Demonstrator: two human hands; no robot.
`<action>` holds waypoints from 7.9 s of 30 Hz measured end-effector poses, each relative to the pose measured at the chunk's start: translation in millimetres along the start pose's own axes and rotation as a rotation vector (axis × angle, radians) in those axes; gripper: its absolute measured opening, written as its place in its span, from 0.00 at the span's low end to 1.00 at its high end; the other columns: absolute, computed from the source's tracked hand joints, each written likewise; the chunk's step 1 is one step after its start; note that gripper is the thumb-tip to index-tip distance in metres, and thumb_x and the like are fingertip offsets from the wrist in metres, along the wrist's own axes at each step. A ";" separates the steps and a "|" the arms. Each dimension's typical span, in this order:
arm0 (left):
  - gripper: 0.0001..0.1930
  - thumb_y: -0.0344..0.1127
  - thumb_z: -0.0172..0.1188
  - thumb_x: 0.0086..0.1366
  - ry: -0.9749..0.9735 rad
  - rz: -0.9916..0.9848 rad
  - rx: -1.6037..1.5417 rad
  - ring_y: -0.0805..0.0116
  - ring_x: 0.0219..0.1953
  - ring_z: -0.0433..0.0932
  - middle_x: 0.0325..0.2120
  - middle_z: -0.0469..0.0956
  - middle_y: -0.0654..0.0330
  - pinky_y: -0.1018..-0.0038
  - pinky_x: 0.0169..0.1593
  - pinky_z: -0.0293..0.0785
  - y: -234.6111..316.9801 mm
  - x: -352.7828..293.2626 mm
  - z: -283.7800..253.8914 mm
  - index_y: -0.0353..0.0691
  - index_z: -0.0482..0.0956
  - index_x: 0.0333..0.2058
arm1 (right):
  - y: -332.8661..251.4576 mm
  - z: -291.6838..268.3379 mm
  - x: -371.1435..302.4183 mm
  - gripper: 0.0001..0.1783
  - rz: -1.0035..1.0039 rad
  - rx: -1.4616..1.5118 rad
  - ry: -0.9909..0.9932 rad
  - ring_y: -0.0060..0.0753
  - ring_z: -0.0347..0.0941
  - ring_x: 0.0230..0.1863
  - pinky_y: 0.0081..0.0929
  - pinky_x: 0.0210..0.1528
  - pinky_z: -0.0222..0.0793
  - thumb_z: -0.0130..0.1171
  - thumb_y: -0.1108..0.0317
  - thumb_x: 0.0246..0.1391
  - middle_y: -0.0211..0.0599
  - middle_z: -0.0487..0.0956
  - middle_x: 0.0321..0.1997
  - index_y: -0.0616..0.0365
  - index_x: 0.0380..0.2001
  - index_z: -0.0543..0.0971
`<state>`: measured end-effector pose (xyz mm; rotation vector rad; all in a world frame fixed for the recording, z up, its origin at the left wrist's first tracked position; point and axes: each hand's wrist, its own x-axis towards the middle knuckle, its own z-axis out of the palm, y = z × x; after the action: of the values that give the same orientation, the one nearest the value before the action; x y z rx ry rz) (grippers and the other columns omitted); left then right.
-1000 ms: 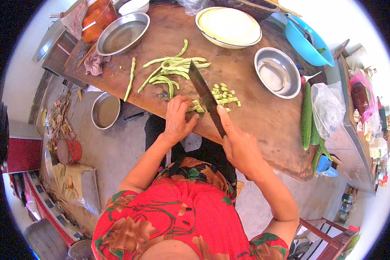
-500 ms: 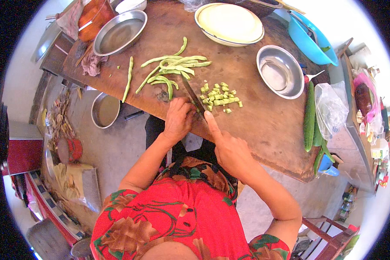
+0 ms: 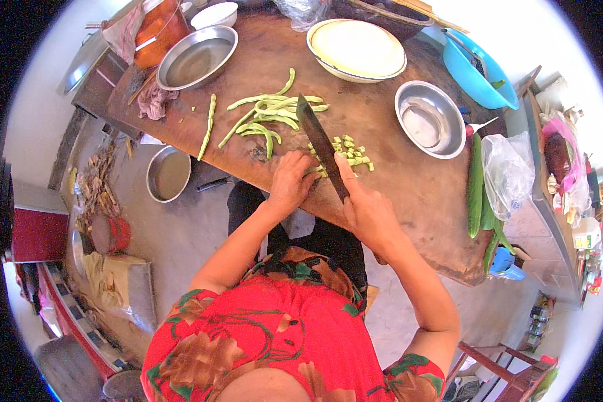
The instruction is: The person washes green beans in a metal bowl, then transfers them to a wooden cutting board. Using a cleaver, the person chops the green beans into small pieces.
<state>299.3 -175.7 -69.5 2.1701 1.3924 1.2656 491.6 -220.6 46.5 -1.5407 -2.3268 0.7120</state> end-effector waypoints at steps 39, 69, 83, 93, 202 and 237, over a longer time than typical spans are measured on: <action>0.12 0.26 0.66 0.50 0.037 -0.014 0.004 0.52 0.40 0.69 0.33 0.71 0.56 0.61 0.45 0.64 -5.9 -16.4 -24.5 0.39 0.76 0.35 | -30.0 5.3 -17.9 0.46 0.008 -0.062 -0.111 0.66 0.75 0.32 0.58 0.34 0.70 0.49 0.76 0.53 0.59 0.79 0.37 0.44 0.73 0.45; 0.25 0.34 0.69 0.50 -0.016 -0.049 0.087 0.48 0.52 0.67 0.48 0.70 0.50 0.57 0.55 0.61 0.9 -14.0 -16.9 0.38 0.72 0.47 | 5.4 -1.0 -15.8 0.48 0.182 0.847 0.355 0.18 0.69 0.18 0.15 0.19 0.68 0.54 0.82 0.51 0.37 0.78 0.42 0.49 0.73 0.49; 0.52 0.60 0.67 0.53 -0.269 -0.102 0.314 0.42 0.70 0.48 0.67 0.52 0.43 0.50 0.71 0.45 27.5 28.3 42.7 0.33 0.55 0.66 | 87.3 45.4 -56.5 0.38 0.151 1.638 0.517 0.20 0.66 0.11 0.19 0.11 0.65 0.56 0.73 0.54 0.39 0.79 0.24 0.53 0.67 0.57; 0.45 0.59 0.64 0.57 -0.264 0.001 0.309 0.42 0.69 0.51 0.64 0.58 0.43 0.48 0.69 0.47 24.1 72.3 86.7 0.34 0.61 0.64 | 92.2 47.6 -58.3 0.41 0.166 1.654 0.516 0.21 0.63 0.09 0.19 0.09 0.63 0.56 0.73 0.52 0.40 0.78 0.23 0.49 0.68 0.56; 0.18 0.51 0.68 0.50 -0.295 0.227 0.319 0.64 0.44 0.71 0.33 0.74 0.65 0.66 0.51 0.63 -84.4 89.7 -38.9 0.48 0.84 0.36 | 6.8 29.3 62.7 0.47 -0.075 -0.054 0.213 0.70 0.74 0.36 0.54 0.42 0.68 0.50 0.79 0.52 0.67 0.77 0.36 0.44 0.73 0.46; 0.21 0.49 0.68 0.51 -0.244 0.210 0.306 0.60 0.43 0.72 0.35 0.75 0.61 0.65 0.52 0.64 -86.9 86.7 -36.6 0.45 0.82 0.41 | -13.0 21.3 74.2 0.46 0.022 -0.082 0.114 0.67 0.74 0.34 0.53 0.40 0.69 0.49 0.77 0.52 0.65 0.77 0.30 0.44 0.73 0.48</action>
<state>232.0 -67.5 -56.5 2.6315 1.3587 0.8519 441.5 -162.4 31.6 -1.6000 -2.2845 0.5258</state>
